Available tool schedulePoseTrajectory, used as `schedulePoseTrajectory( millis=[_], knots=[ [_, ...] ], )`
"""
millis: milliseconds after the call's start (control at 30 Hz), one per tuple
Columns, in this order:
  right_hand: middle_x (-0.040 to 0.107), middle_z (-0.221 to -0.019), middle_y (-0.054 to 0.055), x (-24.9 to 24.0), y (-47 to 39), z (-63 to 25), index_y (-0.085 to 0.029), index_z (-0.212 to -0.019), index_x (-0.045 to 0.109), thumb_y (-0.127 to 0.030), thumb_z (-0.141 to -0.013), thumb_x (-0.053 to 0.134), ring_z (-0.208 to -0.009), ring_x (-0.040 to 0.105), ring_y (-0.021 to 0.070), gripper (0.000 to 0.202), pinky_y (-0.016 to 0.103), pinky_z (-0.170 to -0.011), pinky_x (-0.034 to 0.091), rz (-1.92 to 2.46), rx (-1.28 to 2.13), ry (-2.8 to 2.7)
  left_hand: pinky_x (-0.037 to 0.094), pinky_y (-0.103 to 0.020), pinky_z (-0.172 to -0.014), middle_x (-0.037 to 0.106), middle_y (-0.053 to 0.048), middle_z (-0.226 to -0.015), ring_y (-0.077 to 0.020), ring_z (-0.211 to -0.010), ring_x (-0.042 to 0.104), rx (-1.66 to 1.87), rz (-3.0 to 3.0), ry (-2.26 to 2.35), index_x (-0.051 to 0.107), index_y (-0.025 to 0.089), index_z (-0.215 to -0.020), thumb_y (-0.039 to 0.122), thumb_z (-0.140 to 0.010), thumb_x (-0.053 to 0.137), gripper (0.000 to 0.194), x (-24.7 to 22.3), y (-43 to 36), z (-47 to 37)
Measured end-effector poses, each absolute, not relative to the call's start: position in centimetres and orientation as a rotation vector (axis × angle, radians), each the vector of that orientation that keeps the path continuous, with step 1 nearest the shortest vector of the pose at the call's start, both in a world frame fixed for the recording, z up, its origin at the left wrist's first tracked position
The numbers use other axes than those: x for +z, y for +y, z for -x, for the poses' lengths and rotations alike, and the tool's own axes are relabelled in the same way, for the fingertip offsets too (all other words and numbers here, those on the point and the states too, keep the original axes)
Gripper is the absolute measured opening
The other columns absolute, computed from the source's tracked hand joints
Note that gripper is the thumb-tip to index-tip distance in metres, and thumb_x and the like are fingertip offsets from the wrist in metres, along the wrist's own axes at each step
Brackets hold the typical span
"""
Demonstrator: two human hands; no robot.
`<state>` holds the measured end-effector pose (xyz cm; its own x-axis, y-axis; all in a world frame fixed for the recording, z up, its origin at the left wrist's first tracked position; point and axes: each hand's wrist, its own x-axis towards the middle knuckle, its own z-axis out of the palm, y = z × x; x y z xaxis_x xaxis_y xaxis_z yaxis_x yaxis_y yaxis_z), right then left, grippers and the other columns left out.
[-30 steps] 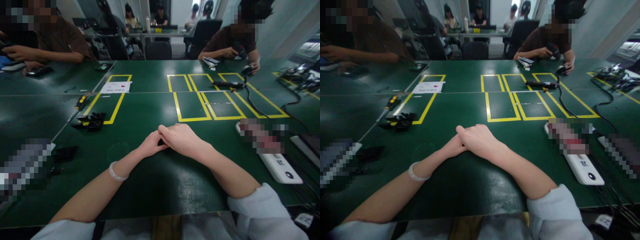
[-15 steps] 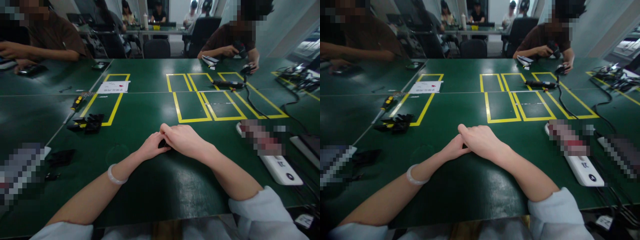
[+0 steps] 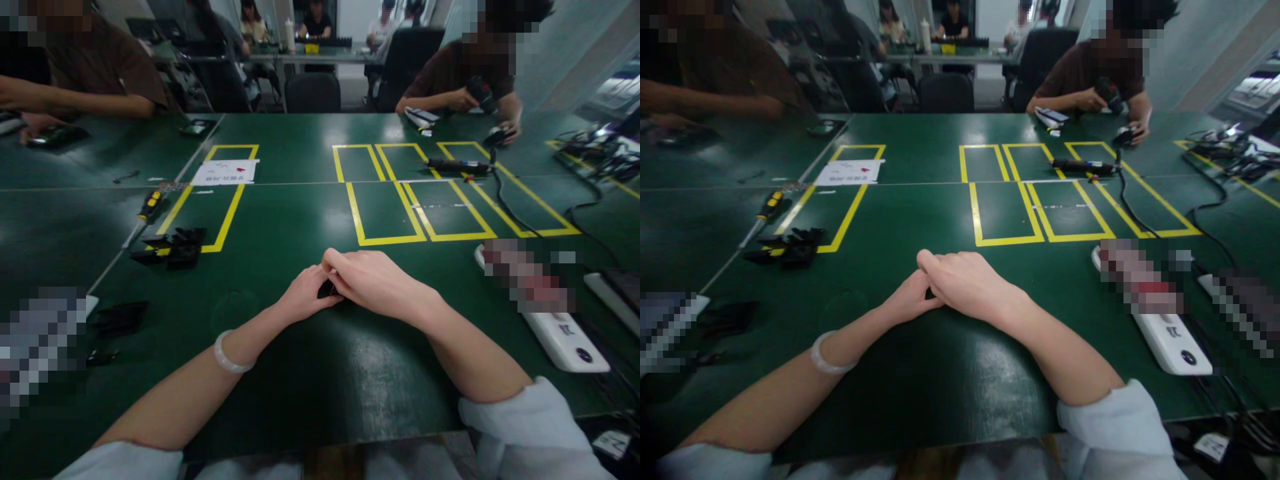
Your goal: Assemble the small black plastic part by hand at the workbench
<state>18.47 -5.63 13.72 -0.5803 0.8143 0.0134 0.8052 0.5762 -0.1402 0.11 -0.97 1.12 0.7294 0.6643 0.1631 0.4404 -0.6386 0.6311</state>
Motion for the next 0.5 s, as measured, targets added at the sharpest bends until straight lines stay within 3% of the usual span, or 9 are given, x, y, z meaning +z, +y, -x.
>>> schedulePoseTrajectory(
  millis=[133,267,500],
  knots=[
    [0.074,-0.089,0.005,13.56,-5.62,-18.37,-0.017,-0.104,0.055,-0.027,-0.105,0.038,-0.073,0.066,0.0170,0.019,0.030,-0.060,0.025,1.392,0.156,-2.709,0.048,-0.051,-0.106,0.064,-0.011,-0.134,-0.0333,-0.122,0.060,0.554,-2.344,0.839,0.059,0.020,-0.125,0.041,-0.088,0.070,0.044,0.96,-1.02,-0.15],
    [0.073,-0.078,0.005,13.00,-5.47,-18.24,-0.018,-0.104,0.055,-0.030,-0.107,0.034,-0.067,0.066,0.0181,0.025,0.032,-0.059,0.022,1.408,0.061,-2.741,0.051,-0.050,-0.100,0.068,-0.010,-0.124,-0.0336,-0.114,0.063,0.521,-2.336,0.877,0.065,0.020,-0.110,0.044,-0.087,0.071,0.033,0.98,-1.09,-0.19],
    [0.074,-0.094,0.007,13.58,-6.04,-17.86,-0.016,-0.110,0.053,-0.021,-0.103,0.039,-0.077,0.066,0.0174,0.017,0.029,-0.060,0.026,1.387,0.144,-2.752,0.049,-0.053,-0.103,0.066,-0.014,-0.127,-0.0359,-0.120,0.061,0.569,-2.318,0.828,0.062,0.017,-0.122,0.040,-0.087,0.071,0.042,0.75,-0.86,-0.34]
  ],
)
